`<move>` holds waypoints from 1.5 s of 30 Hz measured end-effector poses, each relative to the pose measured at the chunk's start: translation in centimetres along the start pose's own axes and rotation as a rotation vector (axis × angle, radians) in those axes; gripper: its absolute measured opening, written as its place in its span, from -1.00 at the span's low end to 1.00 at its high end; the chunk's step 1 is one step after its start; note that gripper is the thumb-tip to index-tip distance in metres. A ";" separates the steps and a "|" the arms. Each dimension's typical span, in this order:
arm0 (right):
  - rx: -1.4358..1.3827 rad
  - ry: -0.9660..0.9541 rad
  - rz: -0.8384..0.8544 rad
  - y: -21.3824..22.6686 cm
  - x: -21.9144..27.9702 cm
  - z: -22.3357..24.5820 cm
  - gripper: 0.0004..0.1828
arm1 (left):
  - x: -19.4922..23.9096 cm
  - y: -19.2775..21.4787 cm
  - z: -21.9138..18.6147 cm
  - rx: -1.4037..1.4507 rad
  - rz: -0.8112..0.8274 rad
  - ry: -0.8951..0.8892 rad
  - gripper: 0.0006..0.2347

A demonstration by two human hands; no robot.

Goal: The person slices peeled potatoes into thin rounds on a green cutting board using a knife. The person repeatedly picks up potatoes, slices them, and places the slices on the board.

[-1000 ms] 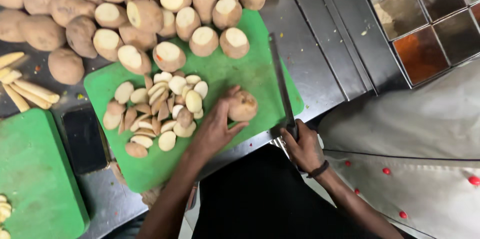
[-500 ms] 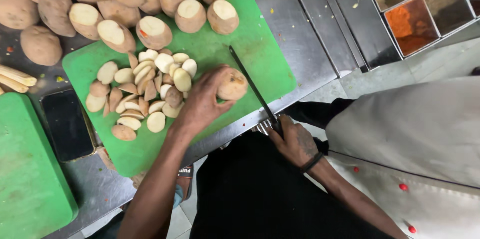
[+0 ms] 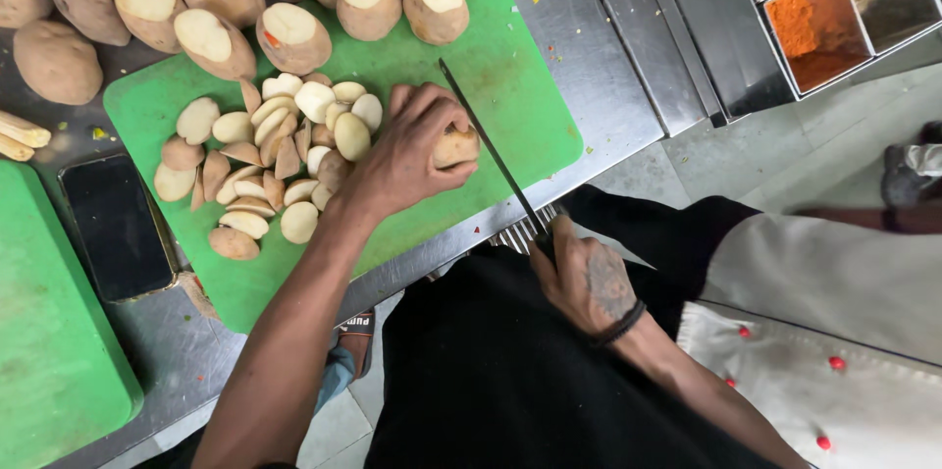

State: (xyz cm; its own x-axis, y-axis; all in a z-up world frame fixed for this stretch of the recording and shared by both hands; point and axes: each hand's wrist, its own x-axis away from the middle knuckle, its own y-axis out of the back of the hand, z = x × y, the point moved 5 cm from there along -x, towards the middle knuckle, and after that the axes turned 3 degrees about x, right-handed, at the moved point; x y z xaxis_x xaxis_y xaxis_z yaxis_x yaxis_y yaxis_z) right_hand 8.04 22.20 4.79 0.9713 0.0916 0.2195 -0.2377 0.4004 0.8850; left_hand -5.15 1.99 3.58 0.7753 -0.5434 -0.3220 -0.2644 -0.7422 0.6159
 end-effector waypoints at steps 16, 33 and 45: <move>0.003 -0.021 0.042 -0.2 -0.2 0.4 -0.69 | 0.0 -1.1 0.7 -0.001 -0.141 -0.034 -0.63; -0.175 -0.123 0.142 -3.5 -1.7 -4.4 -0.70 | 1.9 -1.0 -0.6 -0.006 -0.108 0.232 -0.55; -0.086 -0.035 0.076 -3.3 -2.3 -2.3 -0.66 | 3.6 -1.2 -1.3 -0.047 -0.245 0.564 -0.38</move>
State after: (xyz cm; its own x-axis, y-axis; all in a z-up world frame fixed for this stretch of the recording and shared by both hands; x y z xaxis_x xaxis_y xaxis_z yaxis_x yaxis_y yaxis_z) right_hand 6.57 22.79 0.40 0.9492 0.0933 0.3006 -0.3082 0.4702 0.8270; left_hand -1.29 1.39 2.61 0.9976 -0.0586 -0.0358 -0.0248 -0.7940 0.6073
